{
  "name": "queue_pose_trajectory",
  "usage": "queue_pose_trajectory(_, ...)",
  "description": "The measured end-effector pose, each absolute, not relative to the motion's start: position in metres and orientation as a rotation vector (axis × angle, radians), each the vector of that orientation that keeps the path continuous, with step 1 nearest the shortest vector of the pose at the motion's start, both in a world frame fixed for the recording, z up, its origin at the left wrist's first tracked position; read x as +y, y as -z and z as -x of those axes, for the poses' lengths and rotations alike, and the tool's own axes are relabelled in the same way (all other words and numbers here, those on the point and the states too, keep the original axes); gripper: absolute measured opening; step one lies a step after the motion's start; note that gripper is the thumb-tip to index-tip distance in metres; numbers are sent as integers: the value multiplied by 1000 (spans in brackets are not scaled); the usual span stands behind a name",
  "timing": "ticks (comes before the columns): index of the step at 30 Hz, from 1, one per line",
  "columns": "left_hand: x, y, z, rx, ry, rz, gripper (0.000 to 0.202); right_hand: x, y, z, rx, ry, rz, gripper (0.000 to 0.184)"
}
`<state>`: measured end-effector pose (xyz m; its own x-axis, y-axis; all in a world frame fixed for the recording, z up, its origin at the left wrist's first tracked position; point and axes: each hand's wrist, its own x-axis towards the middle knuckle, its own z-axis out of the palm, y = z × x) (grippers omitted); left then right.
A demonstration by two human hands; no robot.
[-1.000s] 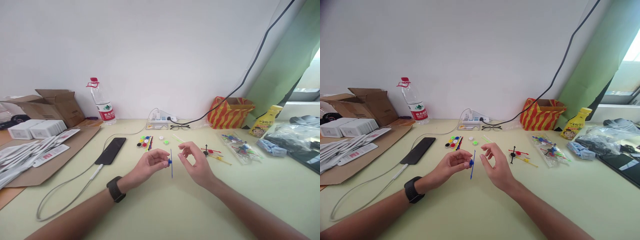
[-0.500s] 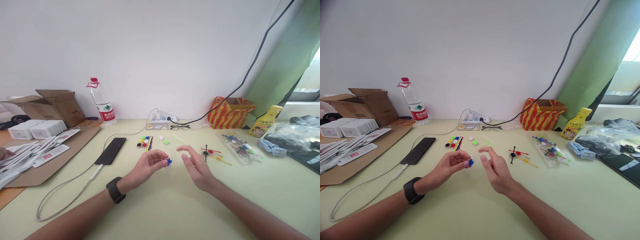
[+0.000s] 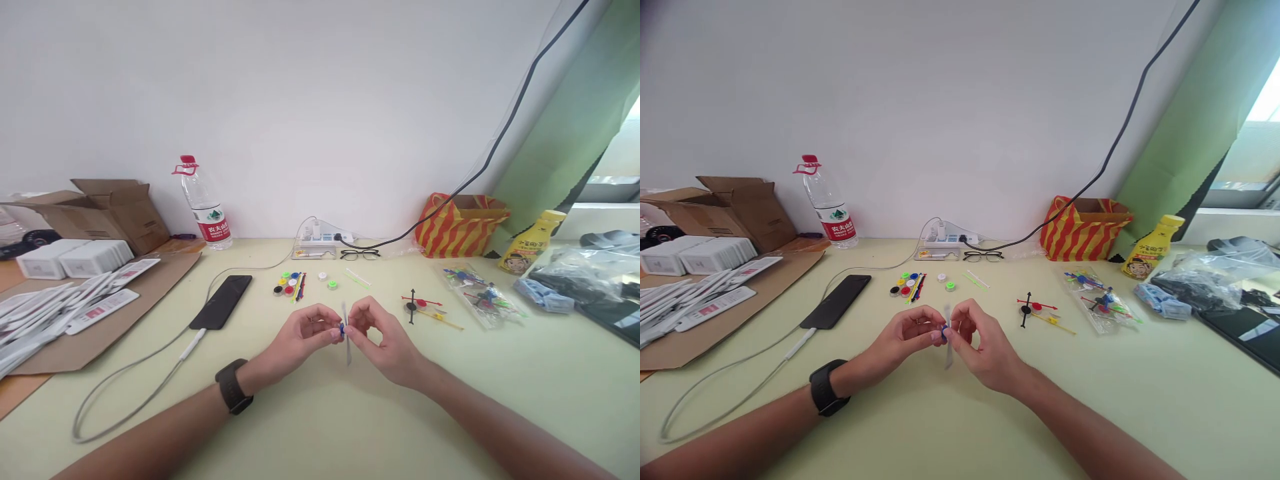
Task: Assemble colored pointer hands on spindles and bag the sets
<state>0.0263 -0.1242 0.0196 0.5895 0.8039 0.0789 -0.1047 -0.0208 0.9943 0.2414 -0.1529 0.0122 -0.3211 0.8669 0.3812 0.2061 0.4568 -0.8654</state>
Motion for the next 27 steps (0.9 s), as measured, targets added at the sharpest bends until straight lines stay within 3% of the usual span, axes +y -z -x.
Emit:
queue_pose_trajectory(12,-123,-14,-27,636,-813,-1416,21,-156,-12,-241,-1758,-780,931,8)
queue_pose_trajectory(20,-117,-11,-24,677,-840,-1428,22,-162,-11,-244,-1881,-628,877,38)
queue_pose_trajectory(24,-115,-8,-24,686,-871,-1421,21,-161,-16,-246,-1675,-887,1035,17)
queue_pose_trajectory(27,-115,-8,-24,679,-872,-1418,21,-157,-18,-246,-1613,-903,1007,13)
